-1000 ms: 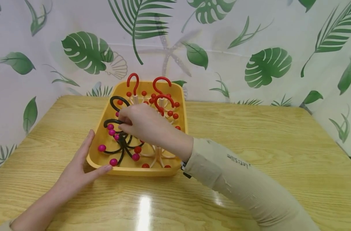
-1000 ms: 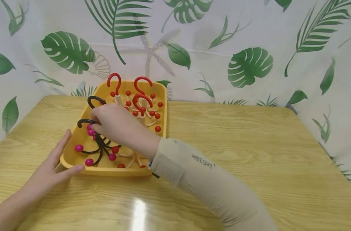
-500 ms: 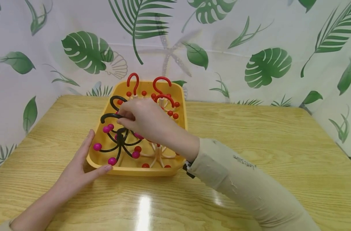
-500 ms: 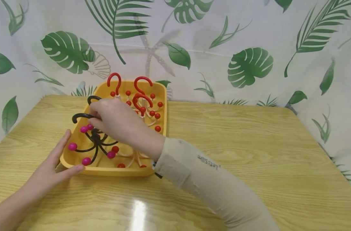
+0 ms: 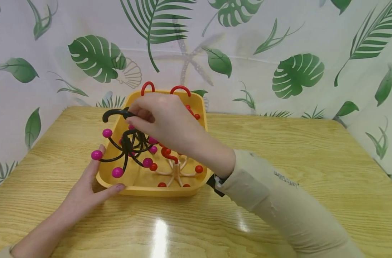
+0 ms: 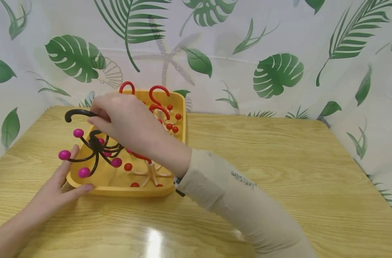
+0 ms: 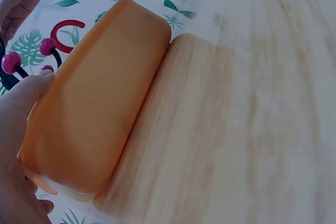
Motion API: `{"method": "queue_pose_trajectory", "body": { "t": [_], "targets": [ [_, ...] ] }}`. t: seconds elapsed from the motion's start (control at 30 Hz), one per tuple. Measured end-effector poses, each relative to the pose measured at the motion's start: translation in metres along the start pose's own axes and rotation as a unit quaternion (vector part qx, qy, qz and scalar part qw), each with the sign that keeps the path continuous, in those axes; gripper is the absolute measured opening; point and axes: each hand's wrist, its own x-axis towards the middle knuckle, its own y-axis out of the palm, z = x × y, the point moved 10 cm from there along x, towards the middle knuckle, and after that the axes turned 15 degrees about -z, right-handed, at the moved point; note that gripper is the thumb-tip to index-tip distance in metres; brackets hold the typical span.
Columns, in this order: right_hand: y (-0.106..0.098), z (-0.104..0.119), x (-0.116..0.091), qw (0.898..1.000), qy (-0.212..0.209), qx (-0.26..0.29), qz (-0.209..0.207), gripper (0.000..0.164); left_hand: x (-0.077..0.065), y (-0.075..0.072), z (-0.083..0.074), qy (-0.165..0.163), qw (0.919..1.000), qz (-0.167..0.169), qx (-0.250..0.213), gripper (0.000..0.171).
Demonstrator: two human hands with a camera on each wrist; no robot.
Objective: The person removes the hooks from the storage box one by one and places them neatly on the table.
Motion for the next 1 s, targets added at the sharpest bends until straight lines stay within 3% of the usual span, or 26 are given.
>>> {"method": "queue_pose_trajectory", "body": {
  "t": [0.13,0.3,0.67,1.0],
  "targets": [
    [-0.021,0.007,0.005,0.999,-0.031,0.003,-0.043,0.014,0.001,0.0,0.0,0.003,1.0,0.0,0.006,0.101],
    [-0.044,0.004,0.008,0.996,-0.036,0.014,-0.079,0.011,0.001,0.0,0.0,0.003,0.9999,-0.002,0.015,0.105],
    [-0.084,-0.023,0.003,0.993,0.004,-0.004,-0.119,0.013,0.001,0.001,-0.001,0.0,1.0,0.0,-0.006,0.105],
    [-0.117,-0.04,0.002,0.986,0.035,-0.053,-0.154,0.017,0.001,0.001,-0.001,-0.004,0.9999,0.0,-0.01,0.105]
  ]
}}
